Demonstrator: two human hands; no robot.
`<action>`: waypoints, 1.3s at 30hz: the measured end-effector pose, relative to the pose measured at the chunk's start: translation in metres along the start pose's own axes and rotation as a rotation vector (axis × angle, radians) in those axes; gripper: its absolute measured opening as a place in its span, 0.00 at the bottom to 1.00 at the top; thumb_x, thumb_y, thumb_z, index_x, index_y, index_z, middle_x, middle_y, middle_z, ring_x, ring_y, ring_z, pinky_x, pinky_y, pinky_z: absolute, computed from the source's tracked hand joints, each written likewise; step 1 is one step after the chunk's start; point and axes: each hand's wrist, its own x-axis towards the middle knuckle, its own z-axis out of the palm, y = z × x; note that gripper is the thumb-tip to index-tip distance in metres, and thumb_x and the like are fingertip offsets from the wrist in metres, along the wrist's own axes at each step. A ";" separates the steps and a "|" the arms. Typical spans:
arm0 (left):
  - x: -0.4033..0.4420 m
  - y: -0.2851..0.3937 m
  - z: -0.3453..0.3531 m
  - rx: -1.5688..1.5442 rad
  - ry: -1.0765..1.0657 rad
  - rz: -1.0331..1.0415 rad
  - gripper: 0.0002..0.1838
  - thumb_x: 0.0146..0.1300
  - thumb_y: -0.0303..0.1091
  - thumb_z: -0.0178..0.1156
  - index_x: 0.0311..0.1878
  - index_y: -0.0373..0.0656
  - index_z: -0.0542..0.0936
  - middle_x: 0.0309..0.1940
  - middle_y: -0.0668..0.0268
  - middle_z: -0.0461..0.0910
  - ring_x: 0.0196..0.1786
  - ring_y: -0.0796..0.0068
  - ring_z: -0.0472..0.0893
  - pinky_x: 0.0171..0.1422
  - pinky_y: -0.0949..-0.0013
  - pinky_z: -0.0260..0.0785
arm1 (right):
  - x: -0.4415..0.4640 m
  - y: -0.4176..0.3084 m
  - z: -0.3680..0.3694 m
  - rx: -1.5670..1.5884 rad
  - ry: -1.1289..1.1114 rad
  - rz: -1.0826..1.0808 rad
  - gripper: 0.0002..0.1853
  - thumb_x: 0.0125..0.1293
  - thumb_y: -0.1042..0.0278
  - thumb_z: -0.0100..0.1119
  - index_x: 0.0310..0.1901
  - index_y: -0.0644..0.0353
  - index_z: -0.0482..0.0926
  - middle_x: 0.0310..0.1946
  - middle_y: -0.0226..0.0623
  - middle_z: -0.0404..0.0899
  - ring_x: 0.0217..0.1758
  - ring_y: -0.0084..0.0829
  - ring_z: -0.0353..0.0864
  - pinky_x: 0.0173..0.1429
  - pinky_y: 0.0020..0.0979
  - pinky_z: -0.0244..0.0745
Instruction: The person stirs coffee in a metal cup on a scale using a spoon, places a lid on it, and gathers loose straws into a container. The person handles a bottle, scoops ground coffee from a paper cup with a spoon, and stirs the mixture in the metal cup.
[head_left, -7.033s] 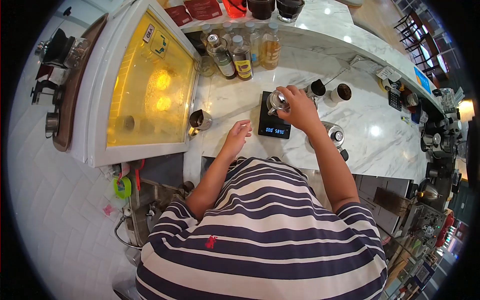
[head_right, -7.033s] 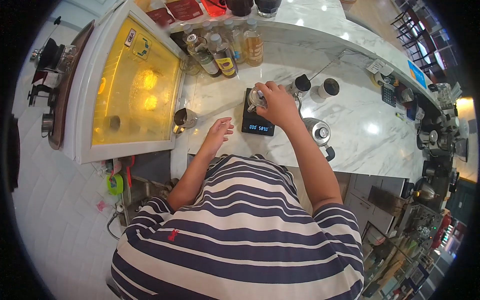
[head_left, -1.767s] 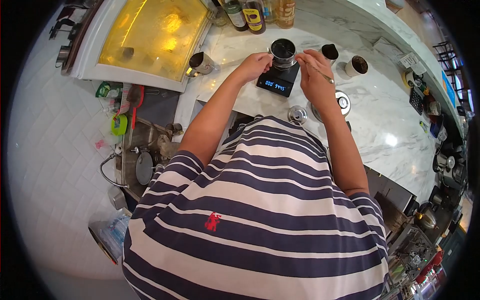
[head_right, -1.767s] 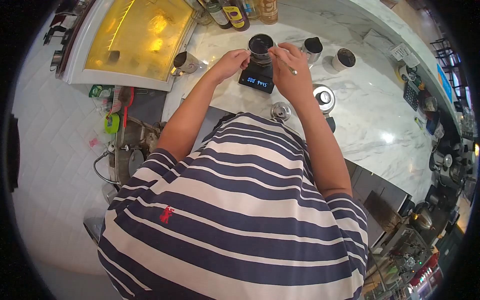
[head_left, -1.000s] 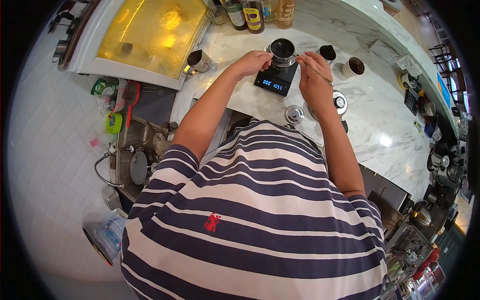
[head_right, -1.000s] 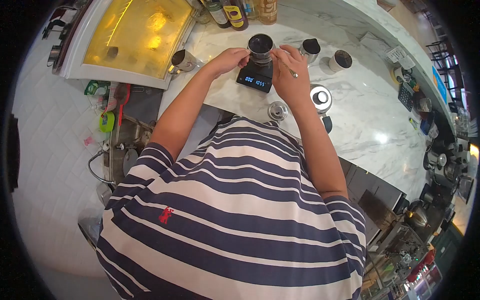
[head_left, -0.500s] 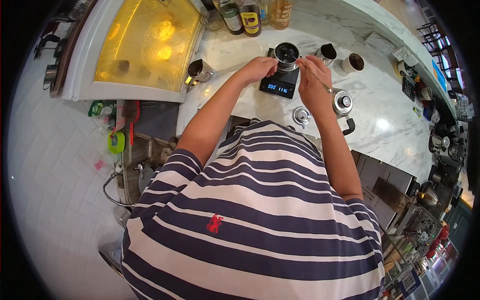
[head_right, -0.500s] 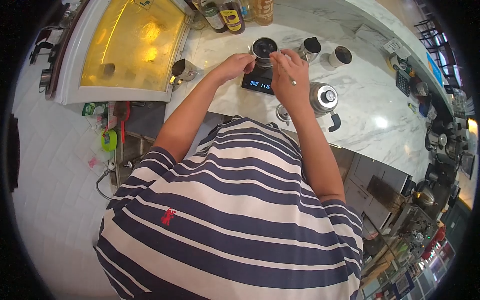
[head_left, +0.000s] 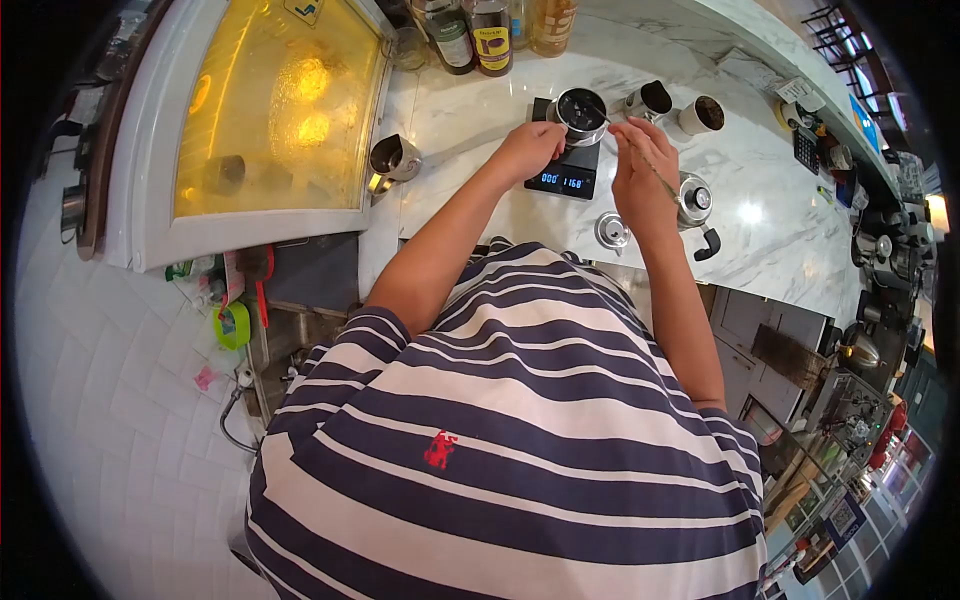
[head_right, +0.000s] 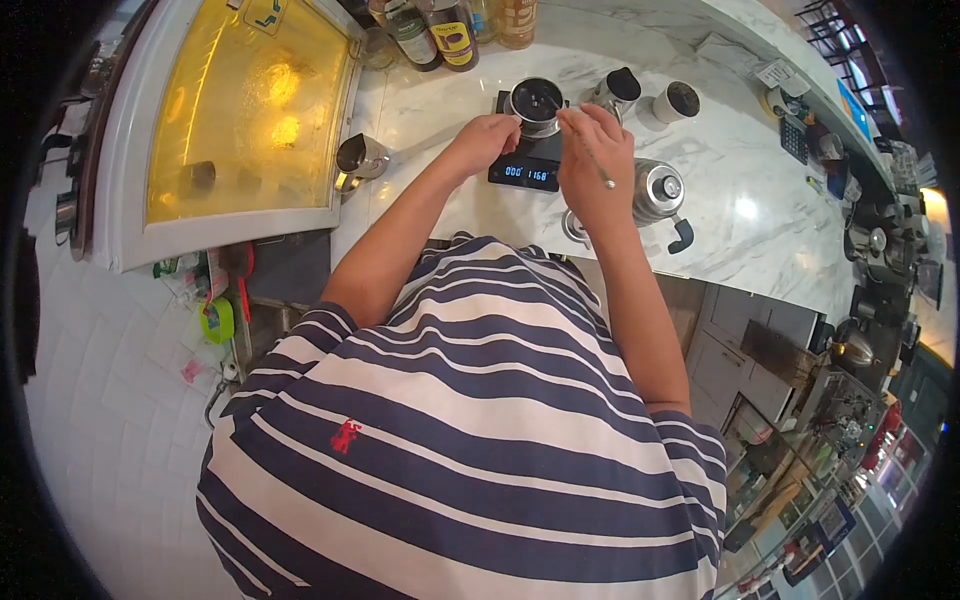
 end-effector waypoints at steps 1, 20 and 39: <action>0.002 -0.001 0.000 -0.003 0.004 0.003 0.24 0.76 0.49 0.54 0.31 0.39 0.82 0.26 0.66 0.81 0.32 0.72 0.78 0.42 0.66 0.71 | -0.001 0.000 -0.003 -0.010 -0.004 0.019 0.07 0.72 0.74 0.62 0.49 0.58 0.84 0.46 0.33 0.88 0.60 0.41 0.84 0.59 0.44 0.74; -0.010 0.008 -0.009 0.012 -0.079 0.065 0.22 0.78 0.46 0.54 0.32 0.38 0.82 0.28 0.67 0.80 0.35 0.75 0.78 0.45 0.70 0.71 | -0.003 -0.019 -0.012 0.043 -0.048 0.075 0.07 0.76 0.73 0.58 0.49 0.58 0.85 0.47 0.37 0.88 0.61 0.43 0.83 0.60 0.44 0.74; -0.003 0.003 -0.009 -0.025 -0.128 0.049 0.23 0.79 0.46 0.54 0.33 0.38 0.82 0.30 0.68 0.81 0.38 0.75 0.78 0.49 0.69 0.72 | -0.010 -0.020 -0.010 0.045 0.003 0.202 0.08 0.76 0.74 0.58 0.50 0.57 0.85 0.48 0.39 0.88 0.63 0.43 0.83 0.63 0.44 0.72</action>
